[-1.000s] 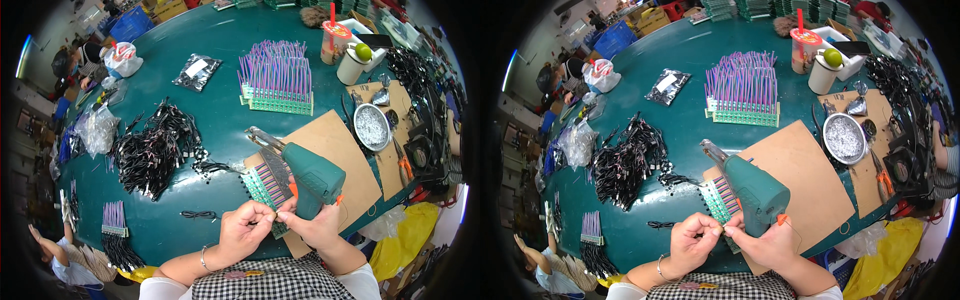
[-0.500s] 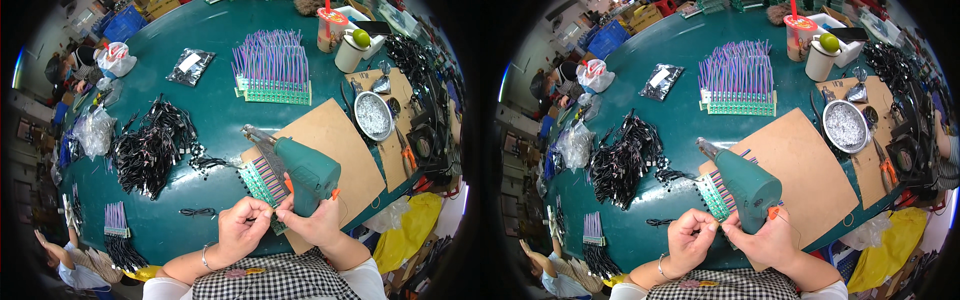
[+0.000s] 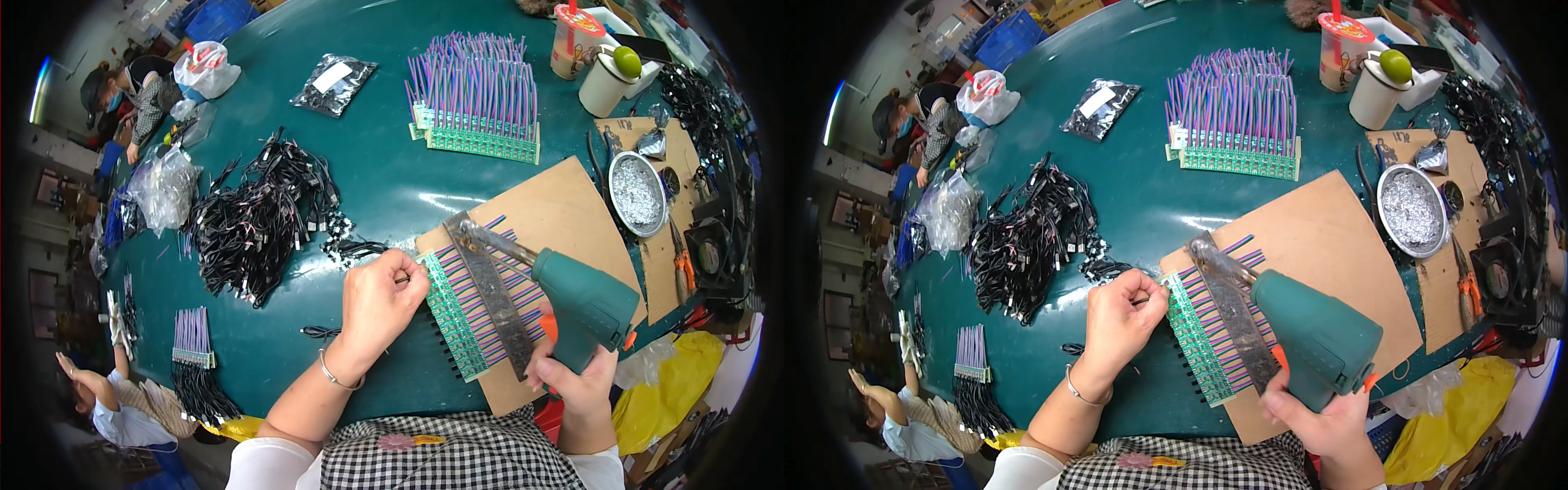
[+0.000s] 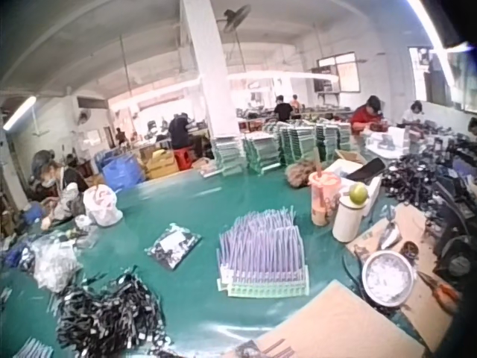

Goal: The person solders wire harnesses onto LED circuit boards using a heavy industrial soldering iron.

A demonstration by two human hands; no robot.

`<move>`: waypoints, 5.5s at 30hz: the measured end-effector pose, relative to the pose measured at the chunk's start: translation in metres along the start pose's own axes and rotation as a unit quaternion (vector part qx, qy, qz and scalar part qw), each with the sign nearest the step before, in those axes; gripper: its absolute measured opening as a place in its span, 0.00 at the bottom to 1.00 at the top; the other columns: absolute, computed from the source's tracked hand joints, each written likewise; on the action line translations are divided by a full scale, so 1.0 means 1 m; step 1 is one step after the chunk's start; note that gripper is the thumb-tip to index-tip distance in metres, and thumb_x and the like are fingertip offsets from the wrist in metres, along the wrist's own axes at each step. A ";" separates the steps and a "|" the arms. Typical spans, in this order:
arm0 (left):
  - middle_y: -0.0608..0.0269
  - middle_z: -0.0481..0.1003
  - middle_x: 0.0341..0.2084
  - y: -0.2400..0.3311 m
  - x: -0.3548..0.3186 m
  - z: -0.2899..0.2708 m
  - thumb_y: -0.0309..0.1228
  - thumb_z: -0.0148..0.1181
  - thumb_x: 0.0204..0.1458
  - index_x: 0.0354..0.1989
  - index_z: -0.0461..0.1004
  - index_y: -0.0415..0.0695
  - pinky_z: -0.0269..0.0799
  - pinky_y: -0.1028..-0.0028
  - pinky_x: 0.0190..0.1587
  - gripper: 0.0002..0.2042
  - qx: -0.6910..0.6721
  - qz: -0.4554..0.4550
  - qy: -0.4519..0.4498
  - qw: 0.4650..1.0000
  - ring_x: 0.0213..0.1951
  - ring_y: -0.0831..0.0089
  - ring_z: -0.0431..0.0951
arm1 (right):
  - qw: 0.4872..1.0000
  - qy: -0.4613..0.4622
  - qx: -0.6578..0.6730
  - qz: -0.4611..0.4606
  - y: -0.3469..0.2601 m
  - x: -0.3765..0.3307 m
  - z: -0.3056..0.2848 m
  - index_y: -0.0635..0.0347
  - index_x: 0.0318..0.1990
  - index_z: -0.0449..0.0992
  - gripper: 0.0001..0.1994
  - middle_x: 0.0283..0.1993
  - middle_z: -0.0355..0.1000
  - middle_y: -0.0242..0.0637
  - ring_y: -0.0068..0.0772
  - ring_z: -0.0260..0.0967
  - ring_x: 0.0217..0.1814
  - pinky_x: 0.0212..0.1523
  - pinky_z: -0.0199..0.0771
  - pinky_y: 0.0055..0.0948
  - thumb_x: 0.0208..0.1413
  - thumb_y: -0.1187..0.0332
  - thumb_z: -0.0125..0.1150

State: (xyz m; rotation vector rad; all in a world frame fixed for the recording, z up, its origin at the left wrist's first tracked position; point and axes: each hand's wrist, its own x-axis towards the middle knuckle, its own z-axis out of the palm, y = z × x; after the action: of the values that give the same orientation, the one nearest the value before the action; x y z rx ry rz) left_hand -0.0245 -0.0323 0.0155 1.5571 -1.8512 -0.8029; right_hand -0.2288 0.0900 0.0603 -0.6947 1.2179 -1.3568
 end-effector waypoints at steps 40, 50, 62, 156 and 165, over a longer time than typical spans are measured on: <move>0.66 0.73 0.13 0.003 0.008 -0.009 0.23 0.59 0.43 0.20 0.72 0.35 0.62 0.84 0.19 0.05 0.004 -0.046 -0.093 0.995 0.17 0.89 0.67 | 1.000 -0.015 0.012 0.016 0.001 -0.011 -0.018 0.78 0.51 0.58 0.27 0.47 0.66 0.54 0.27 0.69 0.22 0.20 0.71 0.22 0.41 0.82 0.60; 0.69 0.69 0.10 0.003 0.004 -0.009 0.24 0.63 0.42 0.23 0.73 0.37 0.58 0.83 0.17 0.05 0.027 0.037 -0.061 0.997 0.15 0.89 0.63 | 0.999 -0.031 -0.022 0.008 0.002 -0.013 -0.020 0.77 0.50 0.60 0.26 0.44 0.68 0.51 0.27 0.69 0.23 0.22 0.71 0.22 0.41 0.82 0.61; 0.73 0.65 0.09 0.000 0.020 -0.014 0.24 0.62 0.39 0.19 0.73 0.37 0.56 0.83 0.17 0.05 -0.019 -0.022 -0.144 0.989 0.16 0.89 0.59 | 0.997 -0.053 -0.047 0.025 0.006 -0.013 -0.016 0.74 0.46 0.64 0.20 0.29 0.70 0.39 0.23 0.68 0.23 0.24 0.70 0.20 0.44 0.81 0.61; 0.68 0.74 0.18 -0.001 -0.015 -0.004 0.23 0.58 0.47 0.26 0.73 0.34 0.64 0.86 0.22 0.04 -0.081 -0.020 -0.084 0.993 0.22 0.89 0.69 | 0.996 -0.004 -0.053 -0.070 0.014 -0.007 0.008 0.70 0.43 0.67 0.17 0.25 0.70 0.35 0.22 0.67 0.28 0.28 0.67 0.20 0.42 0.85 0.60; 0.66 0.75 0.18 -0.004 -0.007 0.000 0.22 0.59 0.45 0.24 0.74 0.35 0.65 0.86 0.23 0.03 -0.046 -0.039 -0.078 0.995 0.21 0.89 0.70 | 0.999 -0.005 -0.045 -0.013 0.010 -0.016 -0.011 0.74 0.47 0.62 0.23 0.25 0.70 0.40 0.24 0.67 0.22 0.23 0.70 0.22 0.41 0.83 0.61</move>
State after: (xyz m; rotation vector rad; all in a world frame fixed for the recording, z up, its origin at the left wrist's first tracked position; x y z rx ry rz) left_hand -0.0210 -0.0262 0.0127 1.5561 -1.8418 -1.0571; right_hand -0.2324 0.1099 0.0521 -0.7828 1.2725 -1.3244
